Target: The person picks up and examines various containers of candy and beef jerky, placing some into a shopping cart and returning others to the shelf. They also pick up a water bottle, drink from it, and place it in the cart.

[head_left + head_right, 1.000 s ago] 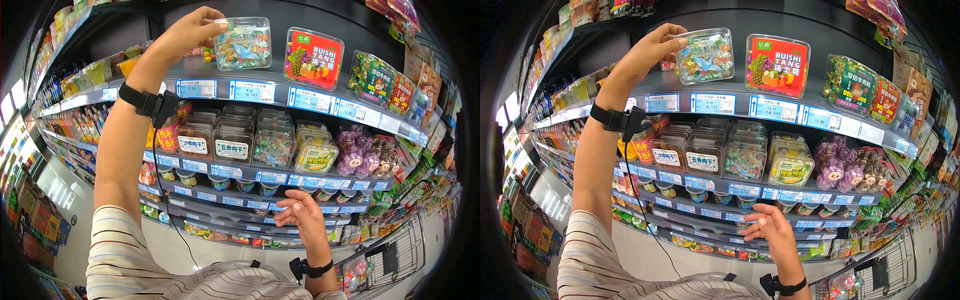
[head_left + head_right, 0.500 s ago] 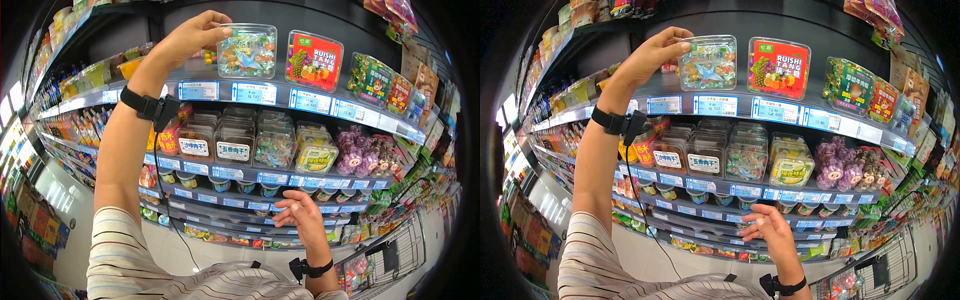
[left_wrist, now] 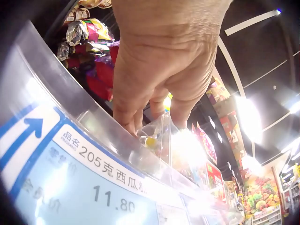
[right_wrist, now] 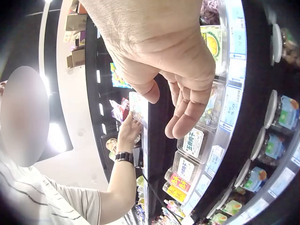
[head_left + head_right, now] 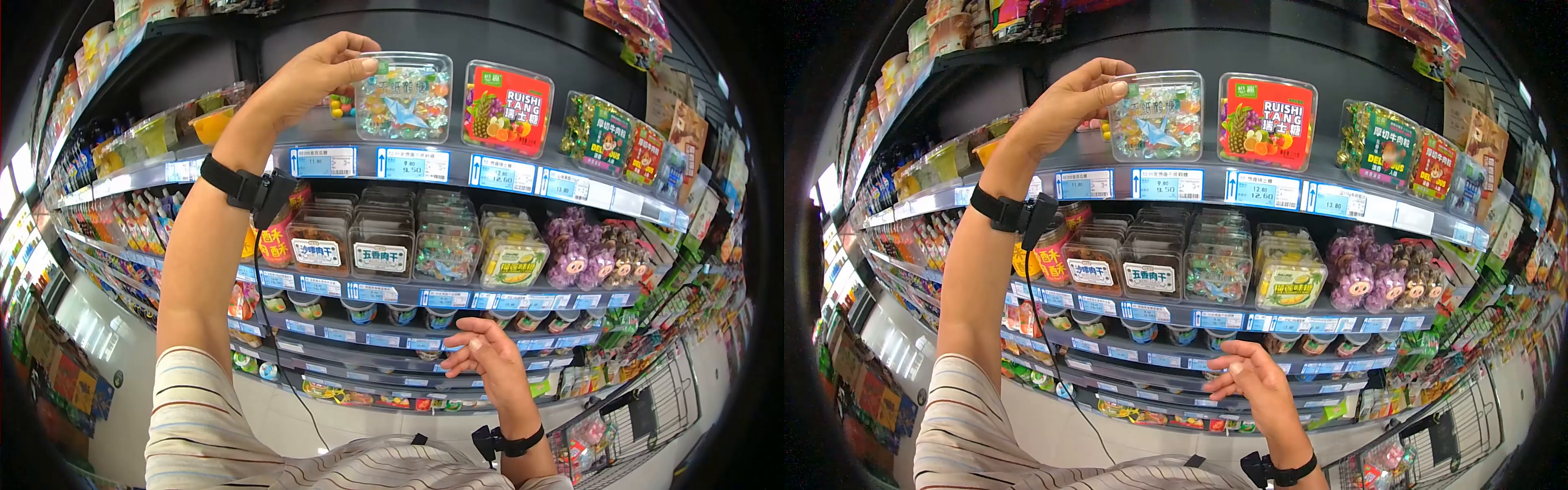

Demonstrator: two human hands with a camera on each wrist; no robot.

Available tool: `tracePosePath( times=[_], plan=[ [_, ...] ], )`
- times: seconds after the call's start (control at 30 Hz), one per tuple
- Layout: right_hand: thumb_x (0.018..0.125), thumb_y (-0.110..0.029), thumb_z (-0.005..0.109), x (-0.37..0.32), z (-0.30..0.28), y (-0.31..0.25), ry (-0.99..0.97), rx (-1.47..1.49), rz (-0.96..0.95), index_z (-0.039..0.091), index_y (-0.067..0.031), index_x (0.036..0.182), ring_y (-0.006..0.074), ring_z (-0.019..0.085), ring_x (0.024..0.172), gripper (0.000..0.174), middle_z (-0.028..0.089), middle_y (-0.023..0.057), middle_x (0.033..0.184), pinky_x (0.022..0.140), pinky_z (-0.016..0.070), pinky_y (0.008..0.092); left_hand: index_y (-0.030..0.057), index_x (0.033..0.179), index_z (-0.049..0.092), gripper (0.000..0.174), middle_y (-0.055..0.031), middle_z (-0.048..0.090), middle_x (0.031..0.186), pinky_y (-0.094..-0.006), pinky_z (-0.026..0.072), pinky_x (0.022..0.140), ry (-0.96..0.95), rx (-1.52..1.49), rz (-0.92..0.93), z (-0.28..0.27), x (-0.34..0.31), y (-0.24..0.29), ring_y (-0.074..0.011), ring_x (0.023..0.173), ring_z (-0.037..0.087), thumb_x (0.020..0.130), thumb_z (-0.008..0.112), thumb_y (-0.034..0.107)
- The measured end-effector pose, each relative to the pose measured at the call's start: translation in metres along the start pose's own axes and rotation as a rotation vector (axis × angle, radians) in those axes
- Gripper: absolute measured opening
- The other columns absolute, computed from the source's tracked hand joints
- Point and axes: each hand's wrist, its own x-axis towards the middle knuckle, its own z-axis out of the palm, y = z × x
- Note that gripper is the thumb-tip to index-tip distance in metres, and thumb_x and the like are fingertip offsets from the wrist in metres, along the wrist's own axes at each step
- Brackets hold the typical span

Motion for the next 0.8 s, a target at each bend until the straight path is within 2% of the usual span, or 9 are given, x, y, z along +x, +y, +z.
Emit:
tracePosePath(
  times=[0.33,0.43,0.53,0.63,0.7,0.8],
  plan=[
    [0.107,-0.021,0.050,0.003,0.010,0.001,0.007,-0.013,-0.019,0.049,0.0052,0.136,0.0292,0.074,0.091,0.039,0.069,0.0207,0.117,0.077,0.0618,0.0372,0.0047,0.137,0.057,0.059,-0.0042,0.065,0.111,-0.0187,0.0444,0.071,-0.020,-0.017,0.054,0.002,0.002,-0.001,-0.0080,0.092,0.061,0.097,0.071,0.046],
    [0.107,-0.020,0.050,0.004,0.013,0.001,0.008,-0.017,-0.019,0.049,0.0056,0.136,0.0292,0.074,0.091,0.039,0.069,0.0208,0.117,0.077,0.0618,0.0372,0.0053,0.137,0.058,0.059,-0.0046,0.065,0.112,-0.0194,0.0479,0.075,-0.012,-0.036,0.044,0.005,0.001,-0.002,-0.0088,0.094,0.061,0.097,0.071,0.046],
    [0.106,-0.020,0.051,0.004,0.015,0.002,0.006,-0.014,-0.005,0.049,0.0052,0.137,0.0292,0.074,0.092,0.039,0.068,0.0211,0.118,0.078,0.0613,0.0372,0.0049,0.137,0.058,0.059,-0.0083,0.064,0.122,-0.0243,0.0524,0.086,-0.047,0.027,0.023,-0.001,-0.001,0.003,-0.0137,0.103,0.064,0.099,0.068,0.047],
    [0.106,-0.019,0.052,0.003,0.015,0.000,0.012,-0.013,0.009,0.049,0.0042,0.138,0.0294,0.073,0.094,0.040,0.067,0.0214,0.119,0.079,0.0603,0.0374,0.0037,0.138,0.058,0.057,-0.0117,0.061,0.133,-0.0322,0.0520,0.098,0.017,0.042,-0.024,-0.013,0.000,0.009,-0.0201,0.117,0.062,0.102,0.063,0.047],
    [0.106,-0.020,0.052,0.001,0.013,0.002,0.027,-0.011,0.010,0.049,0.0042,0.138,0.0300,0.074,0.093,0.041,0.067,0.0216,0.119,0.079,0.0603,0.0377,0.0030,0.140,0.057,0.055,-0.0124,0.058,0.140,-0.0374,0.0495,0.104,0.100,0.027,0.060,-0.043,0.013,-0.001,-0.0240,0.127,0.058,0.105,0.058,0.045],
    [0.105,-0.021,0.053,0.002,0.012,0.003,0.032,0.004,0.010,0.049,0.0040,0.138,0.0309,0.074,0.093,0.041,0.067,0.0217,0.118,0.079,0.0603,0.0384,0.0031,0.143,0.056,0.056,-0.0114,0.061,0.139,-0.0382,0.0476,0.105,0.192,0.233,-0.012,-0.075,0.024,-0.008,-0.0224,0.129,0.056,0.104,0.058,0.044]
  ],
)
